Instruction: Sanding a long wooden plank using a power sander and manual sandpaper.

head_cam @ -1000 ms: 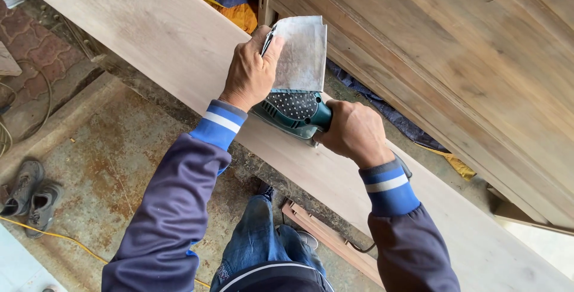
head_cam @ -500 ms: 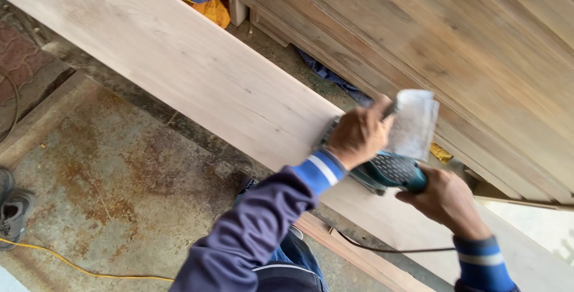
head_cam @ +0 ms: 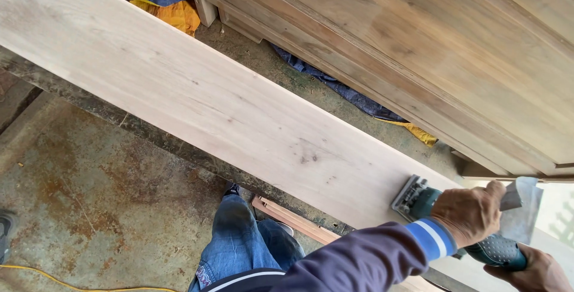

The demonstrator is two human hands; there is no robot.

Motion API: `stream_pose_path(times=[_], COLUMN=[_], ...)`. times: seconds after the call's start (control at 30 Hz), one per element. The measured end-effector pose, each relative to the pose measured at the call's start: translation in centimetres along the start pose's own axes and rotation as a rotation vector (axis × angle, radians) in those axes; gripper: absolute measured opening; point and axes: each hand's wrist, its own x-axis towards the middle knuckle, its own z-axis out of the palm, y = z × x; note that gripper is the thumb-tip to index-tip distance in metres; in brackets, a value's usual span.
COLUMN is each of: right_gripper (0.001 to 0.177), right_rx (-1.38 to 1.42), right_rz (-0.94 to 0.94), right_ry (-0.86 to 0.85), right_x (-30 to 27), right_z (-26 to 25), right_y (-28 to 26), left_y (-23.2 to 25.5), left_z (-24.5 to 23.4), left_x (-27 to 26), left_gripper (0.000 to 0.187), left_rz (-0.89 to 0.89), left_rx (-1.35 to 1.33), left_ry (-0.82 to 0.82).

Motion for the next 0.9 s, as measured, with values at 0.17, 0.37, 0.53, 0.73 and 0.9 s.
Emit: stream_pose_path(times=[0.17, 0.37, 0.53, 0.73, 0.9], right_gripper=[0.07, 0.058, 0.051, 0.055, 0.054], right_rx=[0.0, -0.02, -0.018, -0.061, -0.061], right_rz=[-0.04, -0.168, -0.348, -0.558, -0.724], right_ry=[0.054, 0.069, 0.196, 0.301, 0.354], right_x=[0.7, -3.2, -10.2, -14.5, -16.8], right_z=[0.0, -6.2, -13.7, -18.7, -20.0], right_y=[-0.7, -14.1, -30.0, -45.9, -57.1], left_y=[-0.3, -5.7, -9.5, -15.3, -19.3], left_z=[-1.7, -9.1, -20.8, -34.7, -46.1], left_x=[0.1, -2.0, -4.4, -7.7, -11.5], left_gripper=[0.024, 0.021, 0.025, 0.016, 0.025], left_rz=[-0.033, 0.035, 0.009, -0.036, 0.153], left_rx=[-0.011, 0.012, 0.005, 0.149, 0.616], left_ry=[0.006, 0.185, 0.31, 0.436, 0.604])
